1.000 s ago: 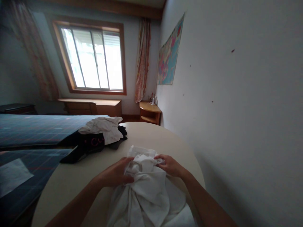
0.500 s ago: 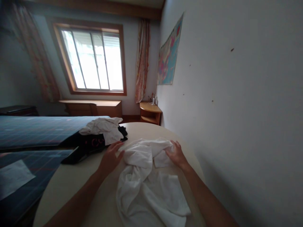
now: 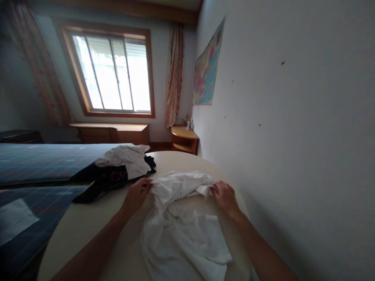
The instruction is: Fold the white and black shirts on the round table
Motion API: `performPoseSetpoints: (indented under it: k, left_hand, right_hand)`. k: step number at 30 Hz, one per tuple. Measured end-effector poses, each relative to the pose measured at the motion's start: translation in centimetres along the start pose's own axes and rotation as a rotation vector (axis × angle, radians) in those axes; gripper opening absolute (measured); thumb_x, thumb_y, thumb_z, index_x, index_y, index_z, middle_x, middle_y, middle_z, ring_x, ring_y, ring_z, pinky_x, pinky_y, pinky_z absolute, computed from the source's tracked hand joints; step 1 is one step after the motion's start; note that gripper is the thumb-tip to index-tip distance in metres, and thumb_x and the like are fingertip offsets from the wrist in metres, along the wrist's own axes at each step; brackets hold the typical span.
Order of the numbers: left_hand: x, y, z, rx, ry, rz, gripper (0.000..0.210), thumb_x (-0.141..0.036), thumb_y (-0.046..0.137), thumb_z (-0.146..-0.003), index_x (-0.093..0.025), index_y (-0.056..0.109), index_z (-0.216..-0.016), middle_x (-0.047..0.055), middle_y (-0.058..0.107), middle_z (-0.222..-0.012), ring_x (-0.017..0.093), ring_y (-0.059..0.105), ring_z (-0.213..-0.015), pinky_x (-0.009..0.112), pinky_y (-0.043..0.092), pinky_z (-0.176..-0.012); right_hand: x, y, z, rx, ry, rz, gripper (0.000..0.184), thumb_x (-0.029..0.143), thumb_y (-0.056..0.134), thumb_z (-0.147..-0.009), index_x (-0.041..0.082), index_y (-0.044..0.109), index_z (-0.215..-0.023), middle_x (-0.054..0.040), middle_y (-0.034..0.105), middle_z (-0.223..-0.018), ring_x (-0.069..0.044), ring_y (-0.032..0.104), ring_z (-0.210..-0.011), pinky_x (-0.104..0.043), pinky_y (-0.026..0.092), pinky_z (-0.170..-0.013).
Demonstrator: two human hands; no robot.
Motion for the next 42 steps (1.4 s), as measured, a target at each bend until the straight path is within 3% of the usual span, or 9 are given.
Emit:
performPoseSetpoints:
  k: [6, 10, 12, 15, 18, 26, 30, 35, 42]
  left_hand:
    - [2.5, -4.7, -1.6, -0.348, -0.235, -0.039, 0.027, -0.028, 0.048, -0.080, -0.017, 0.067, -0.096, 0.010, 0.071, -0.094, 0.025, 0.066, -0.089, 0.034, 0.051, -0.081]
    - [-0.4, -3.7, -0.7, -0.353, 0.071, -0.188, 0.027, -0.025, 0.045, -0.082, -0.019, 0.067, -0.097, 0.011, 0.066, -0.110, 0.025, 0.061, -0.102, 0.036, 0.047, -0.093]
    - [-2.0, -2.2, 0.2, -0.190, 0.156, -0.217, 0.026, -0.029, 0.050, -0.084, -0.020, 0.067, -0.102, 0.008, 0.066, -0.108, 0.021, 0.063, -0.088, 0.033, 0.049, -0.085]
    - [-3.5, 0.0, 1.6, 0.262, 0.202, -0.146, 0.027, -0.033, 0.061, -0.083, -0.025, 0.068, -0.108, 0.003, 0.069, -0.098, 0.015, 0.061, -0.068, 0.026, 0.048, -0.070]
    - [-4.4, 0.9, 2.9, 0.615, 0.257, -0.036, 0.030, -0.036, 0.071, -0.077, -0.028, 0.072, -0.106, 0.002, 0.070, -0.101, 0.016, 0.064, -0.074, 0.024, 0.048, -0.072]
    - [-4.3, 1.2, 4.7, 0.950, 0.199, -0.054, 0.024, -0.037, 0.085, -0.059, -0.030, 0.079, -0.081, 0.004, 0.062, -0.131, 0.030, 0.058, -0.117, 0.036, 0.045, -0.099]
    - [-3.7, 0.5, 3.3, 0.750, 0.255, -0.020, 0.005, -0.032, 0.075, -0.072, -0.027, 0.076, -0.074, 0.004, 0.072, -0.108, 0.024, 0.066, -0.099, 0.032, 0.048, -0.090]
    - [-0.1, -3.6, -0.7, -0.045, -0.104, -0.281, 0.014, -0.035, 0.061, -0.080, -0.023, 0.068, -0.083, 0.003, 0.068, -0.074, 0.020, 0.063, -0.068, 0.030, 0.048, -0.070]
    - [2.0, -3.4, -1.2, -0.069, -0.207, -0.110, 0.023, -0.023, 0.049, -0.077, -0.021, 0.067, -0.091, 0.004, 0.072, -0.086, 0.020, 0.066, -0.077, 0.028, 0.047, -0.071]
  right_hand:
    - [-4.9, -2.0, -1.0, -0.183, 0.194, 0.075, 0.031, 0.029, 0.043, -0.090, 0.020, 0.070, -0.099, -0.0121, 0.072, -0.100, -0.027, 0.064, -0.094, -0.039, 0.047, -0.086]
    - [-2.6, -1.9, -0.8, -0.168, 0.101, 0.018, 0.035, 0.018, 0.044, -0.081, 0.019, 0.071, -0.103, -0.0105, 0.071, -0.108, -0.025, 0.062, -0.101, -0.039, 0.043, -0.097]
    - [-0.2, -1.5, -0.5, -0.071, -0.012, -0.056, 0.034, 0.023, 0.047, -0.082, 0.021, 0.070, -0.107, -0.0083, 0.070, -0.113, -0.024, 0.060, -0.107, -0.039, 0.040, -0.101]
    - [3.1, -0.6, 0.4, 0.131, -0.176, -0.097, 0.036, 0.034, 0.055, -0.082, 0.024, 0.068, -0.114, -0.0069, 0.068, -0.120, -0.026, 0.058, -0.113, -0.042, 0.038, -0.103]
    - [4.4, 0.0, 1.2, 0.246, -0.222, -0.062, 0.033, 0.036, 0.057, -0.083, 0.026, 0.070, -0.111, -0.0069, 0.068, -0.118, -0.026, 0.058, -0.111, -0.041, 0.038, -0.100]
    - [1.9, -0.3, -0.1, 0.157, -0.103, 0.102, 0.026, 0.032, 0.045, -0.094, 0.023, 0.069, -0.095, -0.0065, 0.072, -0.101, -0.024, 0.063, -0.098, -0.037, 0.040, -0.089]
    - [-0.6, -1.6, -1.0, -0.032, 0.012, 0.214, 0.024, 0.030, 0.044, -0.096, 0.022, 0.067, -0.098, -0.0094, 0.071, -0.104, -0.025, 0.062, -0.099, -0.036, 0.041, -0.083]
    - [-4.3, -2.6, -1.1, -0.174, 0.213, 0.235, 0.026, 0.027, 0.042, -0.096, 0.017, 0.065, -0.099, -0.0131, 0.068, -0.102, -0.025, 0.063, -0.091, -0.035, 0.043, -0.074]
    - [1.0, -1.9, -0.9, -0.034, 0.038, -0.110, 0.027, 0.016, 0.046, -0.085, 0.019, 0.067, -0.101, -0.0100, 0.062, -0.112, -0.018, 0.064, -0.084, -0.031, 0.049, -0.081]
Point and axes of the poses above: each hand's wrist, its own z-axis away from the middle knuckle, its own y-axis out of the palm, x = y × z, the point moved 3 cm from there along -z, towards the middle knuckle
